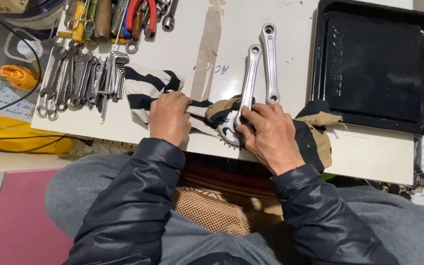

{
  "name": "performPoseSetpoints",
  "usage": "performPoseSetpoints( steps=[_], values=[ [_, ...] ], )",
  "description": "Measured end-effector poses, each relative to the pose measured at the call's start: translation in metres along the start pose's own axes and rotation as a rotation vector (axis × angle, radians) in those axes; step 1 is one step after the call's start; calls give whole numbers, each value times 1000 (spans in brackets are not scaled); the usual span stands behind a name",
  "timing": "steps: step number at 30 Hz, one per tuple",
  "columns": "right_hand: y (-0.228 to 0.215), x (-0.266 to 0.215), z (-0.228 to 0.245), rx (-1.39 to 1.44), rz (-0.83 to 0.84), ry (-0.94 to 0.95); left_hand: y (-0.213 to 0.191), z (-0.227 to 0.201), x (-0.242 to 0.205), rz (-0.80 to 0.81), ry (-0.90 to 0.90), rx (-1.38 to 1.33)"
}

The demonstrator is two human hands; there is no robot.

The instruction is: Cleaning a bicycle crankset and chainring using a cloth to remove dirt and grease.

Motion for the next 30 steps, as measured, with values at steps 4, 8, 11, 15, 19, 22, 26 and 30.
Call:
performPoseSetpoints(
  steps=[4,8,11,15,19,22,26,30],
  values=[
    [-6,2,4,-28,-21,7,-24,-35,-5,-8,16,-23],
    [-6,2,6,7,-5,-20,-49,-87,-10,-66,176,-183],
    [-2,3,9,-19,-45,-48,-39,-80,-11,131,185,-126],
    [11,0,1,-71,-171,-50,-11,-44,-9,206,167,18],
    [-7,5,-4,42,-153,14,-28,-23,-7,-16,175,40],
    [-11,7,-3,35,-139,23,-57,-5,-7,-367,209,215],
    [-3,6,4,84,-142,18,-62,-11,-9,-352,154,204],
    [8,1,1,134,-153,35,-56,-62,-6,-81,164,-330]
  ],
)
Point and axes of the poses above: each hand's wrist, its own x-axis towards the middle knuckle, its own y-axis out of the palm, z = x × y, the point moved 10 cm from there along x, towards the middle knuckle, and after that the axes turned 10 degrees about -y, right-handed, at the moved point
